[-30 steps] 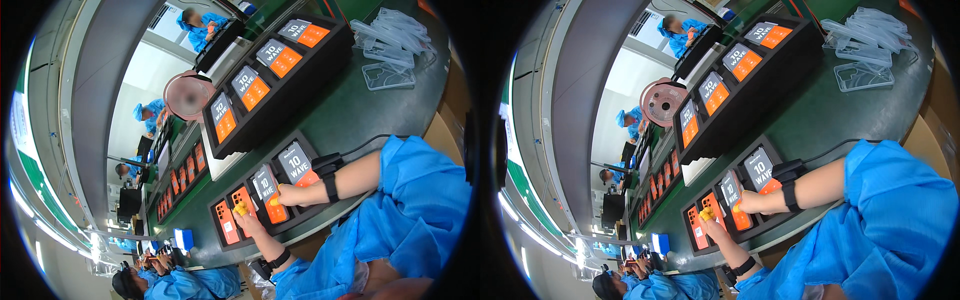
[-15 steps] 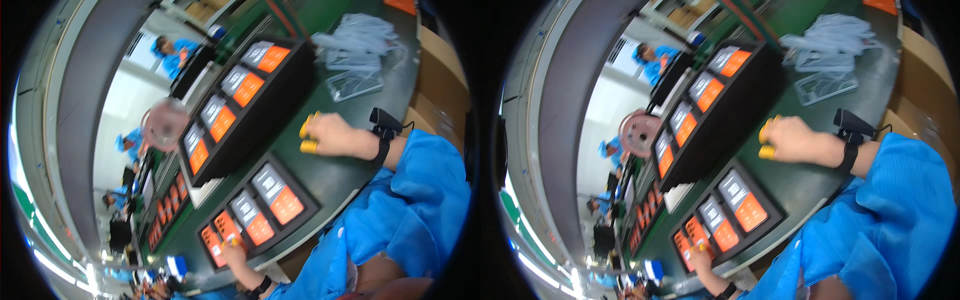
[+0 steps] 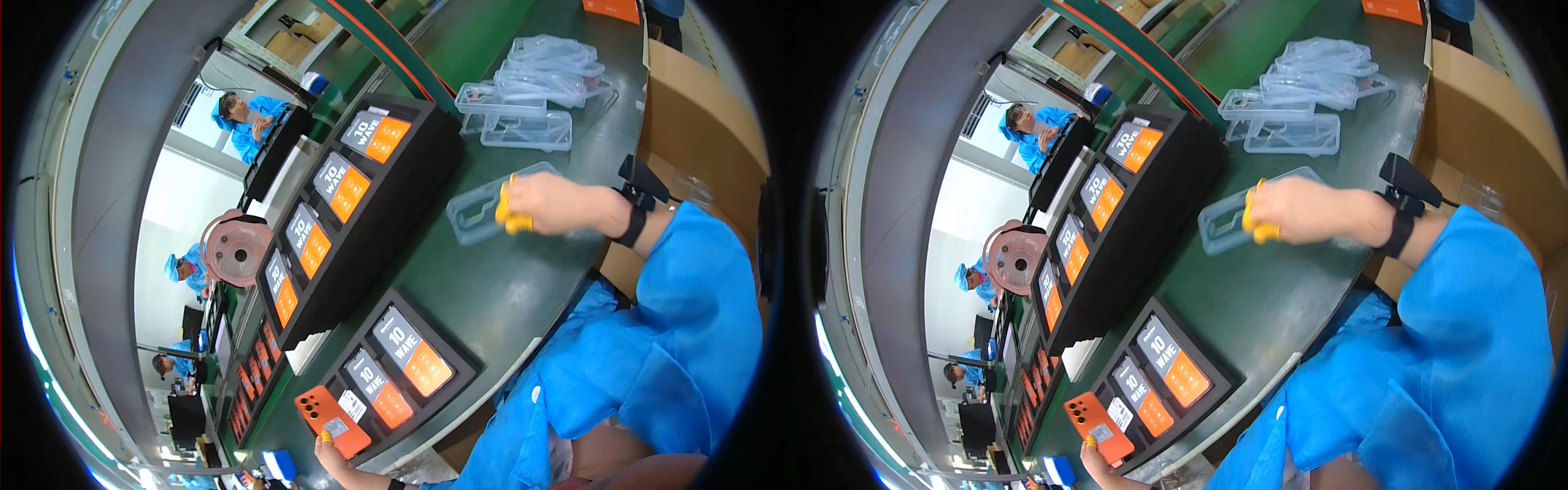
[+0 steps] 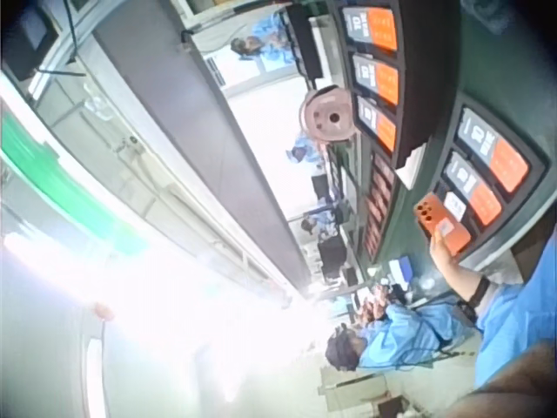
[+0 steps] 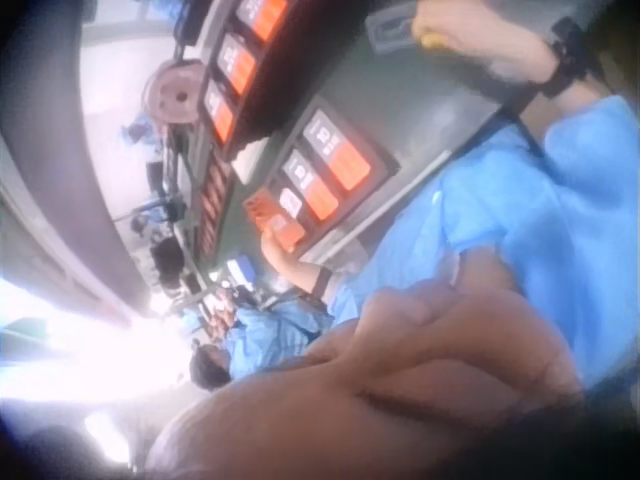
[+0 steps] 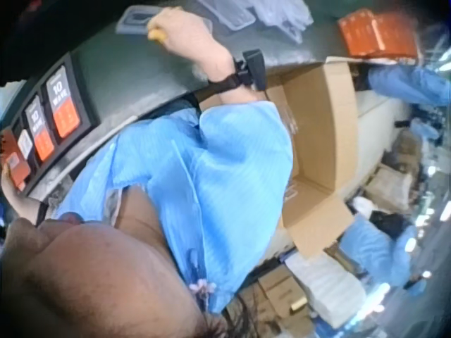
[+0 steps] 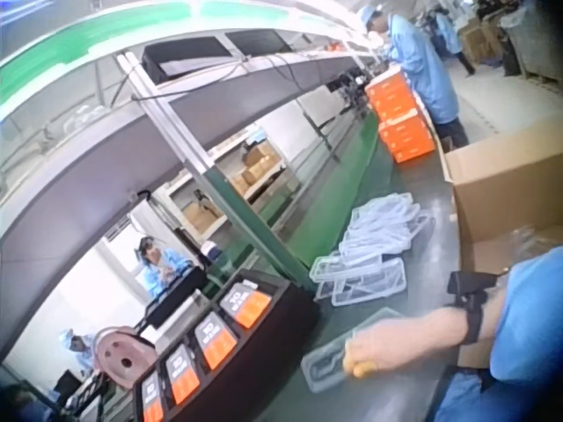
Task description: Testing phone cases on dummy phones and packing them into boxes.
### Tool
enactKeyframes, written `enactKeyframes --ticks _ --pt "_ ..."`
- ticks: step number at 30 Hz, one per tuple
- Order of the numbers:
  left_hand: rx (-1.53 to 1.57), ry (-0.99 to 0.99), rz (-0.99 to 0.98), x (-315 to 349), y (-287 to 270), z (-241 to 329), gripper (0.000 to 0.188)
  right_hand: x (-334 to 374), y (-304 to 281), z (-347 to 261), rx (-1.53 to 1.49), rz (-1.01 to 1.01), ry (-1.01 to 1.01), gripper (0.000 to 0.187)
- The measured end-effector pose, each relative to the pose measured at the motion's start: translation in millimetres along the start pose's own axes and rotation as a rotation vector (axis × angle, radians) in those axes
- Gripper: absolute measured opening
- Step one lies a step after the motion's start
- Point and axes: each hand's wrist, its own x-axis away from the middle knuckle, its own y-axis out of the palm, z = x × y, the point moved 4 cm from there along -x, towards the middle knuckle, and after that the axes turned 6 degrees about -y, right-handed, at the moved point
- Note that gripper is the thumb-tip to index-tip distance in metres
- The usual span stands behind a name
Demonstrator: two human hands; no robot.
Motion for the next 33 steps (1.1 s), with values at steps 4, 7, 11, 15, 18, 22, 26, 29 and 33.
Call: enactKeyframes --ticks 4,7,11,15,18,22,26,29,33 --pt "0.344 0.291 0.016 31.1 43.6 23.9 0.025 20.8 71.8 -57.0 -0.243 -0.403 -0.181 0.014" --pt "0.504 0.279 -0.261 49.2 131.6 27.4 0.036 32.3 86.4 -57.3 -0.506 -0.657 0.093 0.026" --pt "0.622 0.261 -0.445 99.7 223.1 21.3 0.030 7.5 69.8 -57.5 -0.657 -0.011 0.243 0.050" --pt "-0.281 0.703 -0.470 105.8 273.2 30.9 0.032 -0.3 92.1 -53.7 -0.894 0.242 0.619 0.031" --pt "-0.754 1.102 -0.434 121.2 278.4 40.7 0.059 5.6 48.0 -60.5 -0.406 0.226 0.097 0.023" --pt "-0.988 1.071 -0.637 124.0 284.1 41.4 0.077 21.0 39.7 -73.8 -0.105 -0.182 -0.244 0.023" --pt "-0.972 0.997 -0.575 117.2 289.3 38.9 0.071 28.2 58.6 -67.9 -0.113 -0.413 -0.051 0.028" --pt "-0.792 0.948 -0.587 124.5 286.7 43.2 0.069 32.0 63.4 -49.8 -0.037 -0.337 0.086 0.065" --pt "-0.400 0.928 -0.565 127.0 262.8 45.0 0.081 13.6 71.6 -47.5 -0.147 -0.325 0.025 0.098"
